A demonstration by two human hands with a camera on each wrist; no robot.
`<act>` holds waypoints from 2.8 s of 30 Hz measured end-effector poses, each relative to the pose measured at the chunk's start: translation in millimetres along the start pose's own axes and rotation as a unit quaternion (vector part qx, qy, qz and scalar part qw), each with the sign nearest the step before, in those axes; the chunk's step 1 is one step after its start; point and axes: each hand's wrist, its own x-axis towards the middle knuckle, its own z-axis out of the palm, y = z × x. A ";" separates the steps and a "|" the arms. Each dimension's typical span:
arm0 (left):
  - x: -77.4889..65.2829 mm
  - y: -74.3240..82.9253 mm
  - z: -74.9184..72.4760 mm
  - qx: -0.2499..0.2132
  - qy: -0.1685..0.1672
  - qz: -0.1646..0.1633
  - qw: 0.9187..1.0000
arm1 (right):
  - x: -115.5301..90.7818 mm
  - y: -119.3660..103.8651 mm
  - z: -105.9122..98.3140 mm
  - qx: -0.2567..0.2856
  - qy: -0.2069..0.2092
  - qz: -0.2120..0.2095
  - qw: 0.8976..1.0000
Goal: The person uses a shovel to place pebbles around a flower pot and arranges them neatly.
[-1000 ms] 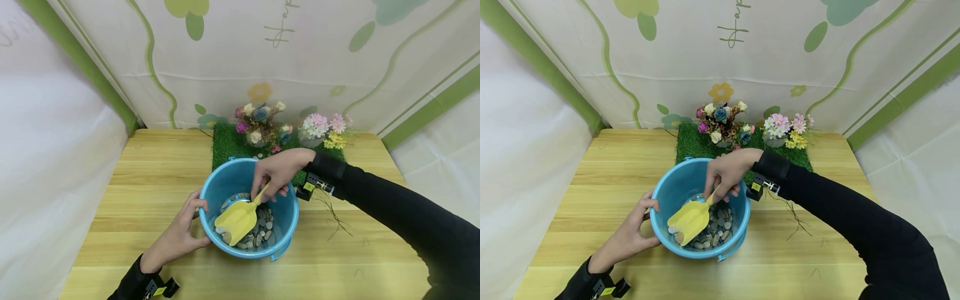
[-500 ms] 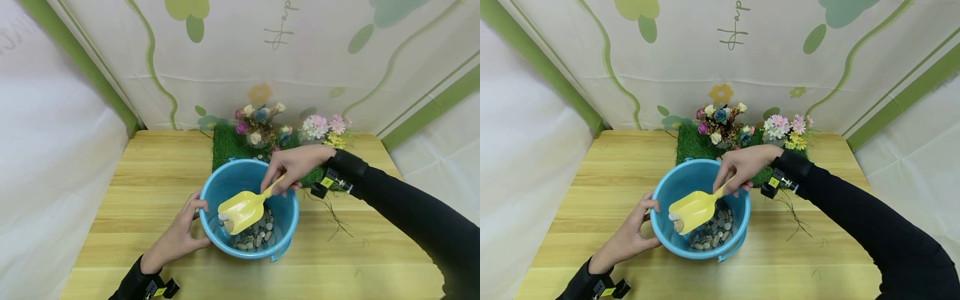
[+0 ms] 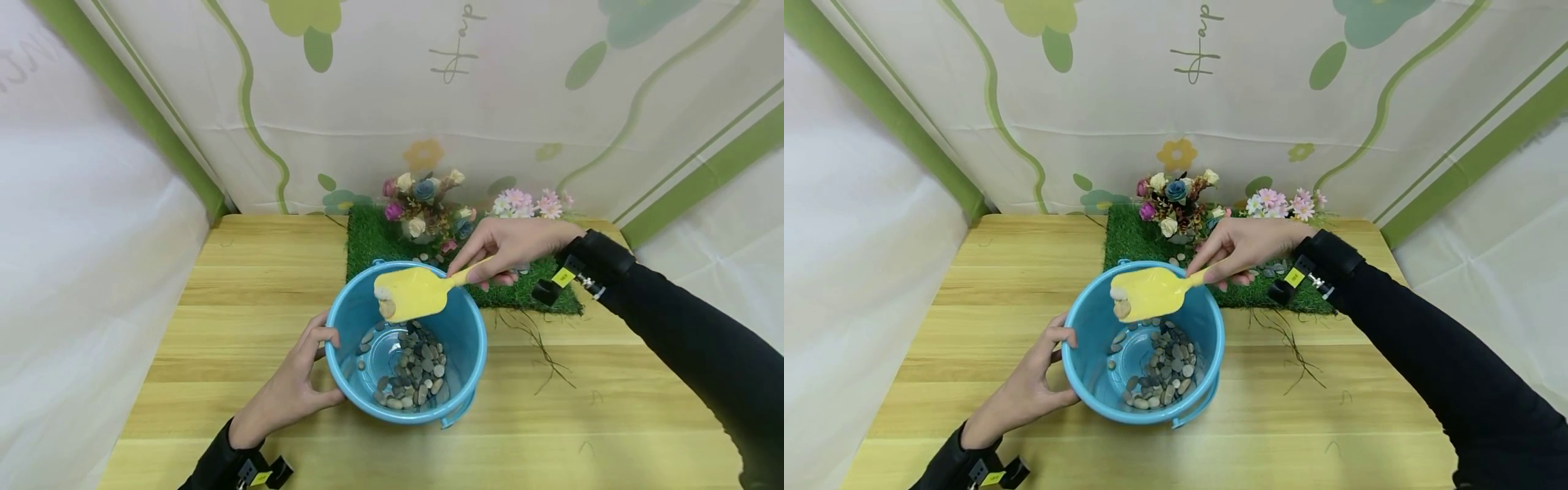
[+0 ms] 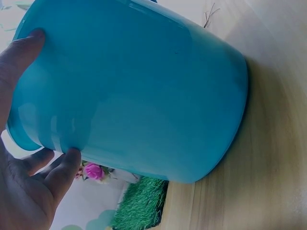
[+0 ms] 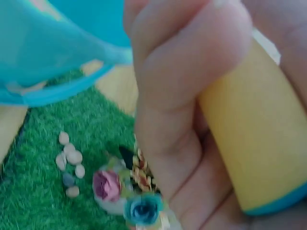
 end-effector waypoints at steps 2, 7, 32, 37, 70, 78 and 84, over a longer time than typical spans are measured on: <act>-0.1 0.0 -0.1 -0.001 0.000 -0.002 1.000 | -4.9 4.2 -4.3 0.001 0.011 0.002 1.000; 0.0 0.3 -0.3 0.000 0.000 -0.002 1.000 | -15.5 17.8 -14.4 0.024 0.030 0.004 0.999; 0.3 0.8 -1.5 -0.004 0.000 -0.004 1.000 | -8.2 102.7 -4.8 0.019 0.170 0.139 0.975; 0.4 1.3 -1.7 -0.004 -0.001 -0.010 1.000 | 1.9 110.1 1.1 0.014 0.176 0.182 0.967; 0.6 -1.2 -0.9 -0.001 0.002 0.009 1.000 | 25.7 46.3 7.1 -0.051 0.171 0.271 0.946; 0.3 -0.5 -1.1 -0.002 0.003 0.009 1.000 | 3.1 28.2 8.2 -0.072 0.156 0.267 0.948; -0.8 -0.4 -0.9 -0.004 0.004 0.006 1.000 | -15.1 2.9 7.6 -0.074 0.165 0.257 0.949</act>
